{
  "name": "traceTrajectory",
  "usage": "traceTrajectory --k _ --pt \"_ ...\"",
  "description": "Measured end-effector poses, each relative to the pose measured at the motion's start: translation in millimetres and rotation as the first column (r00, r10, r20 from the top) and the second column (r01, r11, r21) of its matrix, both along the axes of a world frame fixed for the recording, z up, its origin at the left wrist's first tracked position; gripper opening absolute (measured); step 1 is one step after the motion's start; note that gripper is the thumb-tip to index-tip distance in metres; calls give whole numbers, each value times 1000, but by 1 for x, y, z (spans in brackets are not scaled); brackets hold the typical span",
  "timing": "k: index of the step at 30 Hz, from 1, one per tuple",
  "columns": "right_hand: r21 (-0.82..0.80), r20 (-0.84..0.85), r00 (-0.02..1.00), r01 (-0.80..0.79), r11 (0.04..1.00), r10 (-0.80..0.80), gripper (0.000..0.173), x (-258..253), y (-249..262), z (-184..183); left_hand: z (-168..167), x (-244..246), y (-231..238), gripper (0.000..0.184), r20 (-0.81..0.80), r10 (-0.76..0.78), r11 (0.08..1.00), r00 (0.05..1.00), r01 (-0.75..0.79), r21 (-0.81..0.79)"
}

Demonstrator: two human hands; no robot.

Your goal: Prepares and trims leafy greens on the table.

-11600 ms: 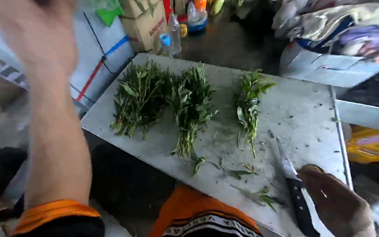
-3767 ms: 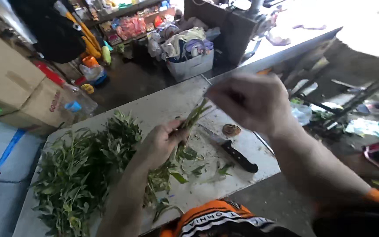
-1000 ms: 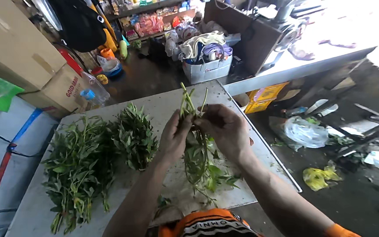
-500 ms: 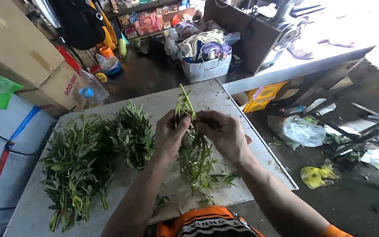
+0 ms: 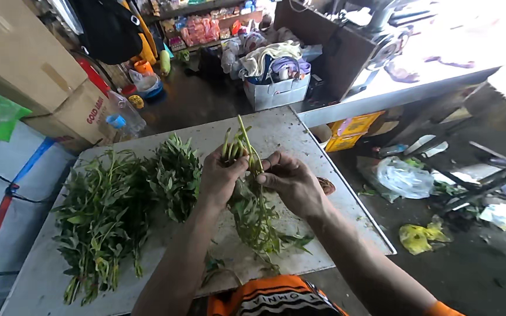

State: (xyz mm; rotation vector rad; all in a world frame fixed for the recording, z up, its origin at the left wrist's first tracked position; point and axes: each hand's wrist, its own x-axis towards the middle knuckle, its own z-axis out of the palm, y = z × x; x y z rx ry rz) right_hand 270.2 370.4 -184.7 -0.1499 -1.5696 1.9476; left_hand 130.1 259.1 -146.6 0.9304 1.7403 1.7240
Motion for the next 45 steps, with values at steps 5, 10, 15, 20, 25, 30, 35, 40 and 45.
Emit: traceTrajectory --k 5,10,15,20,25,30,35,40,45 --pt "-87 16 993 114 990 -113 5 -1 -1 1 -11 0 -1 16 98 -54 988 994 39 151" --pt "-157 -3 998 57 986 -58 3 -3 -2 0 -25 -1 -3 29 138 -290 885 947 211 415" --pt "-104 -137 984 98 990 -112 7 -2 -3 1 -23 1 -4 26 -69 -198 918 978 210 335" --pt "48 -208 963 182 982 -168 10 -3 -7 9 -18 7 -7 22 -365 -188 980 912 200 -5" --pt "35 -115 963 250 968 -245 9 -3 -2 11 -21 11 -8 23 -464 -189 978 865 208 -12" --pt "74 -166 940 312 947 -297 13 -5 -5 6 -18 14 -9 31 -597 -240 970 765 218 -111" --pt "179 -69 950 312 933 -305 14 -3 -3 9 -19 12 -10 34 -608 -288 957 739 206 -204" --pt "402 81 914 335 852 -398 18 8 -4 16 -21 6 -14 37 -600 -323 945 732 218 -244" --pt "299 20 932 340 891 -362 13 12 2 14 -23 -1 -13 34 -405 -57 998 913 37 -56"
